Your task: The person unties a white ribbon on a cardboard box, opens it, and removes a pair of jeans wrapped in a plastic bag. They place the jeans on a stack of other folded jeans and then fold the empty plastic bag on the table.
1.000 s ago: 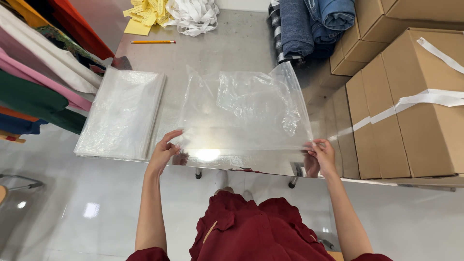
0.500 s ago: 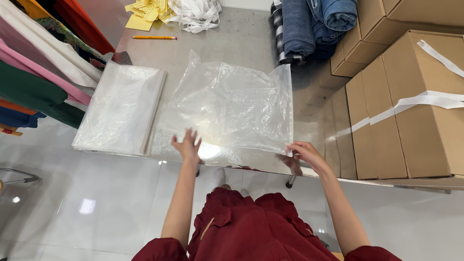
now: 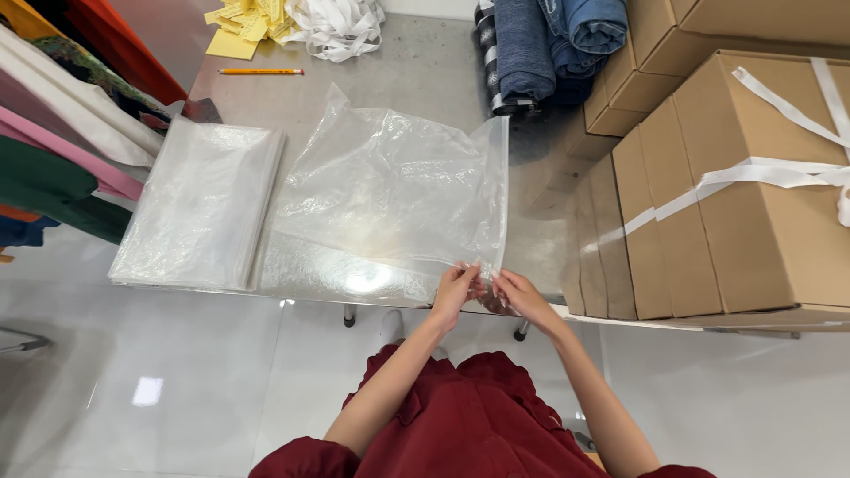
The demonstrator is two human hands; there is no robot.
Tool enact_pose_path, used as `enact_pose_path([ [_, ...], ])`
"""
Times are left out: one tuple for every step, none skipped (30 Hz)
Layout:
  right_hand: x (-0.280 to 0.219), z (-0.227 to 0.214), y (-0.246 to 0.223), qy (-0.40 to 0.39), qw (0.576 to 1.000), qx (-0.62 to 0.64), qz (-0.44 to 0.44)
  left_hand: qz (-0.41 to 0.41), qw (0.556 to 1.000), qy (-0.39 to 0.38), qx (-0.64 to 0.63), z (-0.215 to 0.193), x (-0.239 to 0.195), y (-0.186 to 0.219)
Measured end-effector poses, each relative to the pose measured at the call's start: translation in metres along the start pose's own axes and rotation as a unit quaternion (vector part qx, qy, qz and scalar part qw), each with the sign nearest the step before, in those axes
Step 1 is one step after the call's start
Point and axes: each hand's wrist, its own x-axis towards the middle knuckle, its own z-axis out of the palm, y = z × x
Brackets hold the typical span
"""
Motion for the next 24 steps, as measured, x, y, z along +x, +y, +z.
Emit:
enact_pose_path([
  [0.003,0.0,0.006,0.003,1.0,0.0,0.0,-0.001,1.0,-0.003,0.001,0.007,-0.001,-0.002],
  [0.006,0.003,0.011,0.011,1.0,0.017,-0.011,-0.008,1.0,-0.027,0.014,0.011,-0.002,-0.002],
  [0.01,0.005,0.016,0.02,0.999,0.033,-0.022,-0.015,0.998,-0.051,0.027,0.015,-0.003,-0.003],
  [0.006,0.011,0.011,0.019,0.999,0.034,-0.023,-0.014,0.998,-0.05,0.028,0.012,0.005,-0.01],
  [0.002,0.017,0.006,0.046,0.997,0.058,-0.029,0.003,0.998,-0.057,0.04,0.01,0.012,-0.016],
  [-0.004,0.021,0.001,0.074,0.993,0.081,-0.033,0.018,0.996,-0.066,0.052,0.009,0.02,-0.023],
  [0.0,0.021,0.002,0.075,0.993,0.081,-0.033,0.018,0.996,-0.067,0.053,0.011,0.019,-0.021],
  [0.005,0.022,0.003,0.104,0.991,0.073,-0.037,0.023,0.996,-0.065,0.047,0.012,0.017,-0.019],
  [0.01,0.024,0.004,0.134,0.988,0.065,-0.041,0.029,0.997,-0.063,0.042,0.012,0.015,-0.018],
  [0.038,0.013,0.027,0.132,0.988,0.065,-0.04,0.028,0.997,-0.061,0.042,0.014,0.012,-0.014],
  [0.066,0.003,0.05,0.162,0.985,0.052,-0.02,0.039,0.996,-0.069,0.04,0.015,0.009,-0.01],
  [0.096,-0.006,0.072,0.19,0.981,0.037,0.0,0.051,0.995,-0.076,0.037,0.015,0.006,-0.006],
  [0.109,-0.015,0.068,0.186,0.982,0.037,0.0,0.053,0.995,-0.072,0.037,0.013,0.0,-0.005],
  [0.124,-0.023,0.062,0.202,0.979,0.026,-0.001,0.052,0.995,-0.081,0.023,0.012,-0.006,-0.002],
  [0.14,-0.031,0.056,0.217,0.976,0.016,-0.003,0.051,0.995,-0.089,0.009,0.01,-0.012,0.001],
  [0.159,-0.042,0.05,0.211,0.977,0.016,-0.005,0.054,0.995,-0.084,0.008,0.005,-0.015,0.005],
  [0.178,-0.052,0.044,0.221,0.975,0.009,-0.012,0.056,0.995,-0.079,-0.024,0.0,-0.019,0.009],
  [0.197,-0.063,0.038,0.23,0.973,0.002,-0.018,0.058,0.994,-0.073,-0.057,-0.004,-0.022,0.013],
  [0.219,-0.077,0.039,0.224,0.974,0.002,-0.019,0.061,0.994,-0.068,-0.058,-0.008,-0.029,0.02],
  [0.242,-0.092,0.038,0.243,0.97,-0.01,-0.022,0.067,0.992,-0.07,-0.081,-0.011,-0.036,0.027],
  [0.265,-0.106,0.037,0.261,0.965,-0.021,-0.025,0.073,0.989,-0.072,-0.103,-0.014,-0.043,0.035],
  [0.284,-0.122,0.04,0.256,0.966,-0.022,-0.027,0.076,0.989,-0.068,-0.105,-0.018,-0.048,0.039],
  [0.304,-0.138,0.042,0.275,0.961,-0.012,-0.036,0.08,0.988,-0.069,-0.114,-0.021,-0.053,0.044],
  [0.324,-0.153,0.045,0.295,0.954,-0.002,-0.045,0.084,0.986,-0.07,-0.123,-0.025,-0.058,0.048],
])
